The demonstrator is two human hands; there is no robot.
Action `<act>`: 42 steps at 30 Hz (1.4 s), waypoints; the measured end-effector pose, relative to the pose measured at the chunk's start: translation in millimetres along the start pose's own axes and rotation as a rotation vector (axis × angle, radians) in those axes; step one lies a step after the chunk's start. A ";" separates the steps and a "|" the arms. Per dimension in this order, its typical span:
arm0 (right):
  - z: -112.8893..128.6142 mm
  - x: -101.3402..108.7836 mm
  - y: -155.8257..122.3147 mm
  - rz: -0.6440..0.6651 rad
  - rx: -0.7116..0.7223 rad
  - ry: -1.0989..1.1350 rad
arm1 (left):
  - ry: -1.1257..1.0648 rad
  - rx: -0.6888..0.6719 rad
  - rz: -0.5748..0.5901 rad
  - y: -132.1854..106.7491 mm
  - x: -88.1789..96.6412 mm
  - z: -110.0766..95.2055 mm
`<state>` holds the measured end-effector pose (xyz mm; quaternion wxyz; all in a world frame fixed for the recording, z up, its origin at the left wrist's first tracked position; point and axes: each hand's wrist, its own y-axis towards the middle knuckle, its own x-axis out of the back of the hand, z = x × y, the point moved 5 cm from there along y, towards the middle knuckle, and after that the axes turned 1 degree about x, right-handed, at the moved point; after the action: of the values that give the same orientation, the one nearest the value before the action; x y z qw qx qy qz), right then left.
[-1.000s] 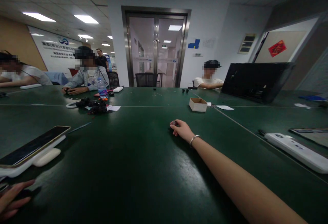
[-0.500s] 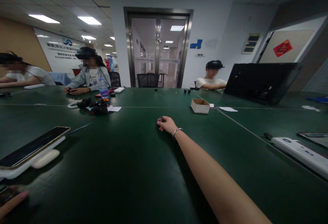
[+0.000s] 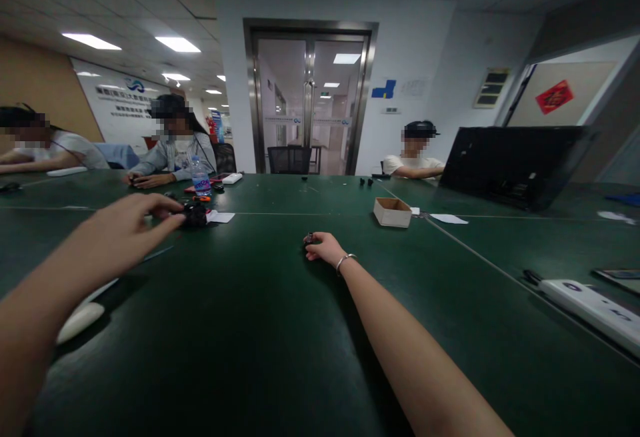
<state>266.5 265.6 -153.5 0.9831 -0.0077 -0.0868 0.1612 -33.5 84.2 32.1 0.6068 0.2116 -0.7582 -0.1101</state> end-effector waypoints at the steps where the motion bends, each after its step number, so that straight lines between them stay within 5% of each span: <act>1: -0.9 0.1 0.3 -0.006 0.009 -0.002 | -0.030 -0.091 0.086 8.2 -13.1 -16.4; 5: -3.7 0.2 -0.9 -0.031 0.041 -0.021 | -0.170 -0.364 0.309 35.1 -83.8 -89.5; 8: -1.3 -0.8 -5.6 -0.037 0.064 -0.010 | -0.250 -0.479 0.302 42.7 -138.7 -135.1; 12: 2.4 -2.3 -11.6 -0.007 0.049 -0.046 | -0.391 -0.496 0.288 38.3 -197.2 -167.9; 15: 3.9 -1.7 -12.7 -0.009 0.056 -0.121 | -0.508 -0.475 0.253 34.0 -222.1 -171.1; 18: 5.3 -2.4 -12.6 -0.017 0.099 -0.179 | -0.695 -0.378 0.218 33.9 -232.9 -158.3; 26: 3.4 -3.1 -13.3 -0.011 0.187 -0.203 | -1.060 -0.206 0.365 32.9 -247.4 -131.8; 39: 10.3 -7.0 -20.0 -0.003 0.275 -0.172 | -0.698 -0.231 0.201 24.0 -224.4 -147.1; 42: 8.4 -7.0 -18.6 -0.028 0.252 -0.105 | -0.519 -0.267 0.110 25.7 -205.8 -156.9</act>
<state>264.5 245.6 -145.6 0.9725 0.1253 -0.1173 0.1574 149.2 214.6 -99.2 0.4202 0.0531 -0.8772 -0.2262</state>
